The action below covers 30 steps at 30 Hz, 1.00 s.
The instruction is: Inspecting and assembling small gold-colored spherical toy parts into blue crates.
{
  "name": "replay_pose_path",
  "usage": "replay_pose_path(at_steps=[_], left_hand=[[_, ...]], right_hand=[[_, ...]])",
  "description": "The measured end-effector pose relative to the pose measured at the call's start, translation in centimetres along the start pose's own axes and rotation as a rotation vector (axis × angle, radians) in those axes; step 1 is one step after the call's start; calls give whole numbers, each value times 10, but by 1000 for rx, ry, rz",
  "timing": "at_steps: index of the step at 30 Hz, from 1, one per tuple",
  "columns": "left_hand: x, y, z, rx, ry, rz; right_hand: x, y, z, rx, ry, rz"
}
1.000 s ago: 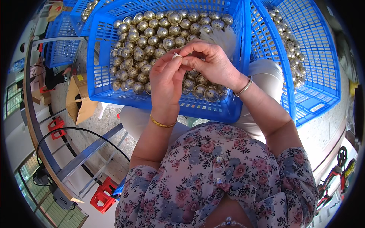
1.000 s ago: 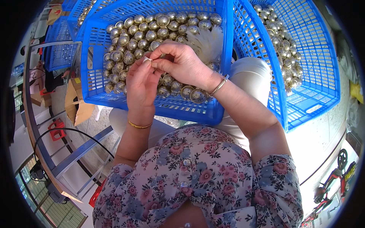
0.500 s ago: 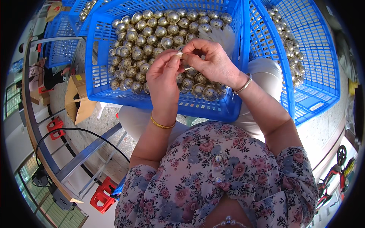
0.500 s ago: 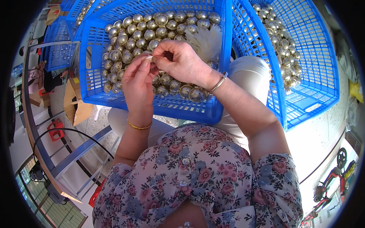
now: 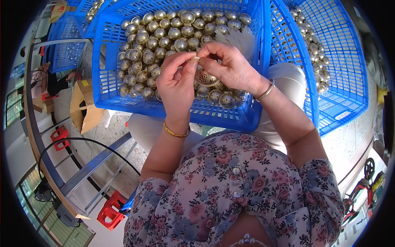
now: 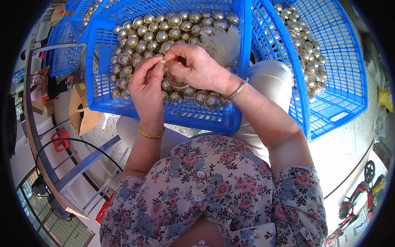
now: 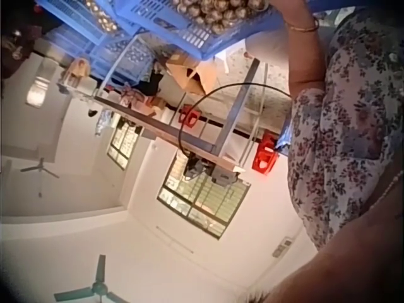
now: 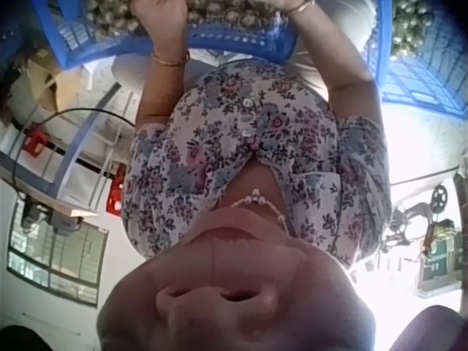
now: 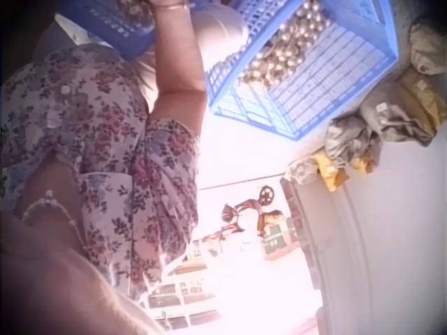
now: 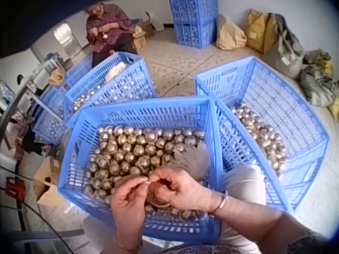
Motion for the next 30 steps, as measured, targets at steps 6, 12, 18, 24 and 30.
replay_pose_path(at_steps=[6, 12, 18, 24, 30], left_hand=[[4, -8, -3, 168, -57, -187], [1, -13, -5, 389, -38, -371], [1, -20, -6, 369, -14, -482], [-1, -9, -4, 264, 0, -355], [2, 3, -1, -88, 67, -79]], right_hand=[[-1, 0, 0, -9, 19, -71], [1, -1, 0, 46, 93, -112], [-1, -3, 0, -31, 25, 32], [0, -1, 1, -110, -91, 271], [-2, 2, 1, -114, -64, 386]])
Point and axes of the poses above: each hand's wrist, its own z-axis towards the middle knuckle, its own x-axis out of the back of the hand, y = z × x, the point moved 4 cm from there along z, towards the middle knuckle, and after that the axes turned 11 degrees about -y, right-handed, at the moved point
